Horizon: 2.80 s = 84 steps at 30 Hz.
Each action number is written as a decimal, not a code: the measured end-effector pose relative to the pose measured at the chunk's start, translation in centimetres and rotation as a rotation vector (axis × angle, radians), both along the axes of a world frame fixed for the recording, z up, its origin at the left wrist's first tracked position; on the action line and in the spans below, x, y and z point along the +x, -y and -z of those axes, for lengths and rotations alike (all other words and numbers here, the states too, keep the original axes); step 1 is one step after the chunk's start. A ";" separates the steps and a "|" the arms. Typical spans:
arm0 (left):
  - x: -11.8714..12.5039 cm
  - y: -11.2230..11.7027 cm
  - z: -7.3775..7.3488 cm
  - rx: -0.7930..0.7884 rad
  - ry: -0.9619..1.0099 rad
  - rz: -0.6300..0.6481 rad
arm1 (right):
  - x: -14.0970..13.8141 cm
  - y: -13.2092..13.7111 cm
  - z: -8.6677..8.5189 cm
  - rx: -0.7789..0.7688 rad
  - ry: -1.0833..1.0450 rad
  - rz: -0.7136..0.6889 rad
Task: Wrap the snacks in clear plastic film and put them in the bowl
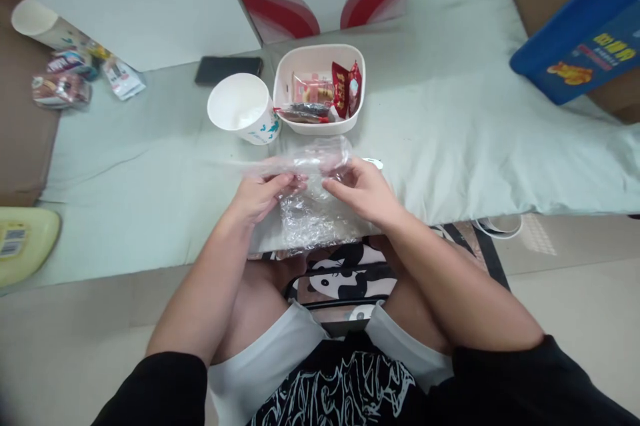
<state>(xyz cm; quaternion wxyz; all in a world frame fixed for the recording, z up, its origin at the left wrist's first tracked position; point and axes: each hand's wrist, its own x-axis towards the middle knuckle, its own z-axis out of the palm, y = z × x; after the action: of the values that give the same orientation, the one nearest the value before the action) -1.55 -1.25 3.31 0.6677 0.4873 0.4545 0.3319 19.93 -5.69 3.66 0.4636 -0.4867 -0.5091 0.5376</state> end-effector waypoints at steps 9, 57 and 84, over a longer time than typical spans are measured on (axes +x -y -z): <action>-1.3 0.1 -1.2 0.091 -0.002 -0.056 | 0.1 0.2 -1.4 -0.160 -0.039 -0.016; -2.4 -0.5 -1.1 -0.067 0.014 -0.075 | 0.2 0.0 -0.2 -0.034 0.029 0.005; -1.0 -1.0 -0.9 0.143 -0.026 0.111 | -0.5 0.6 -1.2 -0.102 0.286 -0.339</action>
<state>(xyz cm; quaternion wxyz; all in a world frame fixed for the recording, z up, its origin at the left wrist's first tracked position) -2.55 -0.29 4.24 0.6428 0.5624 0.4104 0.3196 19.42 -6.31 4.87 0.2646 -0.4882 -0.6162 0.5585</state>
